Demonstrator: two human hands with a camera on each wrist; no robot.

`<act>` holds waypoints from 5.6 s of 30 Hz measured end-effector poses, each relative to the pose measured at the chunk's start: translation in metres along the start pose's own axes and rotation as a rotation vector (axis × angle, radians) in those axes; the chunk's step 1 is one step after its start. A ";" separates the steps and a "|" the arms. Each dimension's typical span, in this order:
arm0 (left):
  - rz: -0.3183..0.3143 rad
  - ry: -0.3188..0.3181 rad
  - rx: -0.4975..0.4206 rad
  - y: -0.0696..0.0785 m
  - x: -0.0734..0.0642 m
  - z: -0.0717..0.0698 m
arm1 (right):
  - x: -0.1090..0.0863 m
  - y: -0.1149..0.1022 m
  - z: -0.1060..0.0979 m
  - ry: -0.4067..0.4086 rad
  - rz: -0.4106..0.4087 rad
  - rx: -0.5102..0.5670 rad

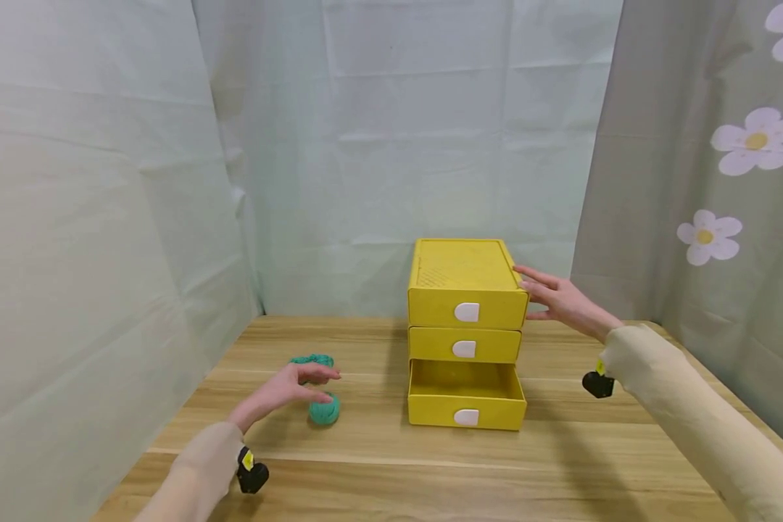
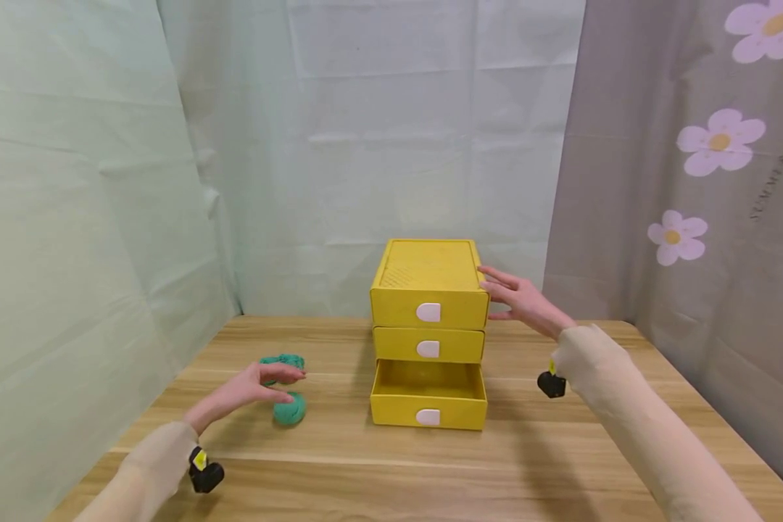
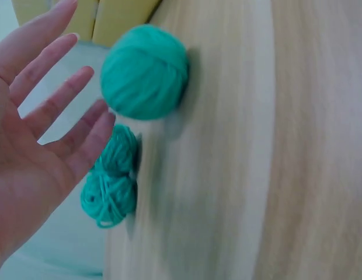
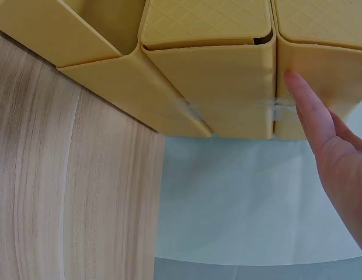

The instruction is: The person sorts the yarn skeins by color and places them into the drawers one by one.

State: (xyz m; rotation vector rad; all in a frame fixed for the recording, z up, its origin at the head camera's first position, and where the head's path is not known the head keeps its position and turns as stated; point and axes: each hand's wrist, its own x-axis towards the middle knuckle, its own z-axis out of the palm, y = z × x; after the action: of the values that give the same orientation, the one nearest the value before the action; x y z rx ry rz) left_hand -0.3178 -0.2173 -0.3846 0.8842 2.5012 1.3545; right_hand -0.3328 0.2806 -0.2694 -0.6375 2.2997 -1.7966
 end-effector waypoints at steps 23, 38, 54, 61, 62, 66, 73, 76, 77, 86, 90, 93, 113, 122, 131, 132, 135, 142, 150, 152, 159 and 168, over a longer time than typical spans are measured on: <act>-0.006 -0.077 0.016 -0.019 -0.010 0.001 | 0.000 0.000 0.001 0.008 -0.001 -0.009; -0.026 -0.067 -0.075 -0.016 -0.008 0.006 | -0.001 0.003 0.000 0.004 -0.012 -0.009; -0.028 0.045 -0.034 0.002 0.012 0.009 | 0.000 0.001 0.001 0.013 -0.009 -0.006; -0.059 0.048 -0.104 0.013 0.025 0.015 | 0.000 0.002 0.000 0.011 -0.012 -0.010; -0.058 0.053 -0.110 0.014 0.028 0.016 | 0.000 0.002 0.000 0.008 -0.012 -0.008; -0.040 0.060 -0.159 0.025 0.037 0.020 | 0.000 0.002 -0.001 -0.001 -0.017 -0.002; 0.011 0.069 -0.217 0.044 0.051 0.030 | 0.000 0.002 -0.001 -0.005 -0.016 0.005; 0.028 0.080 -0.234 0.051 0.055 0.034 | 0.000 0.002 -0.001 -0.008 -0.017 0.009; 0.035 0.082 -0.243 0.053 0.056 0.036 | 0.000 0.001 -0.001 -0.009 -0.018 0.011; 0.034 0.123 -0.248 0.060 0.072 0.053 | -0.001 0.001 0.000 -0.004 -0.018 -0.001; 0.038 0.130 -0.249 0.065 0.077 0.060 | -0.001 0.000 0.000 -0.007 -0.018 0.001; 0.056 0.125 -0.260 0.074 0.078 0.066 | -0.001 0.000 0.000 -0.005 -0.017 -0.003; 0.102 0.197 -0.252 0.104 0.098 0.114 | -0.001 0.004 -0.002 0.013 -0.007 -0.010; 0.115 0.288 -0.203 0.110 0.107 0.132 | -0.001 0.003 -0.002 0.009 -0.011 -0.021; 0.113 0.276 -0.214 0.118 0.114 0.152 | -0.001 0.000 0.000 0.003 -0.008 -0.009; 0.116 0.272 -0.210 0.124 0.112 0.153 | -0.001 0.000 0.000 0.003 -0.005 -0.002; 0.135 0.283 -0.183 0.132 0.110 0.157 | -0.001 0.000 0.000 0.002 -0.004 0.013; 0.161 0.320 -0.102 0.129 0.120 0.173 | -0.001 0.001 -0.001 0.003 -0.008 0.023; 0.155 0.335 -0.095 0.132 0.124 0.184 | -0.001 0.002 -0.001 0.007 -0.017 0.020; 0.149 0.331 -0.116 0.132 0.125 0.185 | 0.000 0.003 -0.001 0.010 -0.016 0.017; 0.122 0.322 -0.148 0.132 0.124 0.183 | 0.001 0.002 0.000 0.013 -0.020 -0.002; 0.116 0.296 -0.240 0.131 0.120 0.174 | -0.001 0.003 -0.002 0.007 -0.027 -0.021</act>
State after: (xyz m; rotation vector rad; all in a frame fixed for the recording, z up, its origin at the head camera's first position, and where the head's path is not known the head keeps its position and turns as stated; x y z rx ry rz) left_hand -0.2899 0.0289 -0.3626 0.8418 2.4445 1.9022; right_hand -0.3331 0.2831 -0.2723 -0.6692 2.3288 -1.7909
